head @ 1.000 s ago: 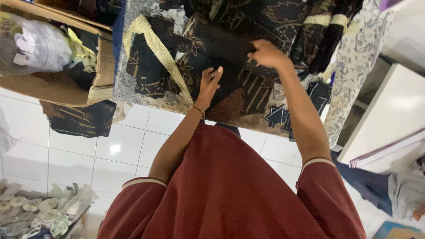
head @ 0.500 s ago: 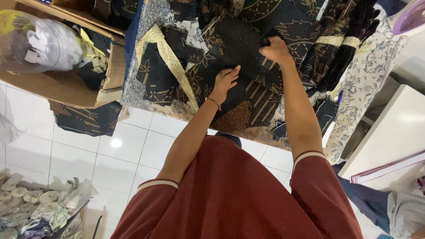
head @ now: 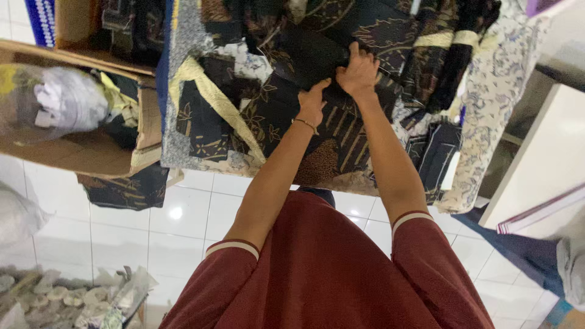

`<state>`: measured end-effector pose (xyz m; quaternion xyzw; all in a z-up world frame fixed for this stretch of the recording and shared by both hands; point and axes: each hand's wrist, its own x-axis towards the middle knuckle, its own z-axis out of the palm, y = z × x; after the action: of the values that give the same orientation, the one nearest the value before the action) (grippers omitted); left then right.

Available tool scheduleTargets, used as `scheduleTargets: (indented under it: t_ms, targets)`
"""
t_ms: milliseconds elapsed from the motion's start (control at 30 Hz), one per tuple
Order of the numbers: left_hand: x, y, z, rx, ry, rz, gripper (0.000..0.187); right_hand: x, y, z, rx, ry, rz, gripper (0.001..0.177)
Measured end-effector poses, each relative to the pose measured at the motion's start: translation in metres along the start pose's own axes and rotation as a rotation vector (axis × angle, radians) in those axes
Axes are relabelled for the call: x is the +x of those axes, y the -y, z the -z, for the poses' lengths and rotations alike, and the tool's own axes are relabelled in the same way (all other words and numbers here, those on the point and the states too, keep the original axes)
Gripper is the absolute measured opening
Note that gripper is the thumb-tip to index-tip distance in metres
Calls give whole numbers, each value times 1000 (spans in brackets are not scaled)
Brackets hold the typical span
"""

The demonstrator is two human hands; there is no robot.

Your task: The person folds several patterned fabric pieces on a table, smoothing and aligning edges by hand. The person repeatedly picks up, unfolds, and refolds the items, stacking them on the table.

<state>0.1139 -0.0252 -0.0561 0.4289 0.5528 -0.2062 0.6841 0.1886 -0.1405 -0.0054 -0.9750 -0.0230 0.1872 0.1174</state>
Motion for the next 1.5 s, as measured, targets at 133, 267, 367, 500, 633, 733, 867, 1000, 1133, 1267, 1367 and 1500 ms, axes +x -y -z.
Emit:
scheduleTargets:
  t_ms: [133, 267, 367, 500, 633, 733, 867, 1000, 1133, 1267, 1367, 1500]
  targets:
    - [17, 2, -12, -46, 92, -196, 67, -12, -21, -6, 115, -106, 40, 57]
    - [5, -8, -9, 169, 48, -499, 66, -33, -40, 0, 244, -185, 94, 51]
    - [-36, -28, 9, 321, 117, -750, 64, -56, -50, 16, 558, -132, 125, 57]
    - [-121, -62, 56, 369, 611, -920, 46, -98, -60, 42, 878, -111, 316, 79]
    - [-194, -84, 98, 576, 739, -908, 43, -146, -61, 47, 1411, 212, 241, 99]
    - [-220, -80, 109, 361, 747, -805, 70, -171, -56, 42, 1431, 313, 102, 108]
    - [-228, -61, 114, 186, 634, -625, 72, -214, -52, 44, 1389, 527, 71, 98]
    - [-227, -30, 100, 184, 561, -578, 70, -232, -51, 48, 1343, 557, 139, 76]
    - [-228, 7, 74, 191, 499, -578, 81, -255, -72, 45, 1580, 574, 151, 57]
    - [-224, 47, 37, 385, 419, -664, 92, -268, -110, 48, 1690, 542, 36, 47]
    - [-217, 80, 5, 563, 332, -715, 103, -274, -153, 54, 1740, 522, -263, 45]
    - [-218, 126, -45, 697, 470, -705, 105, -287, -220, 65, 1696, 368, -353, 35]
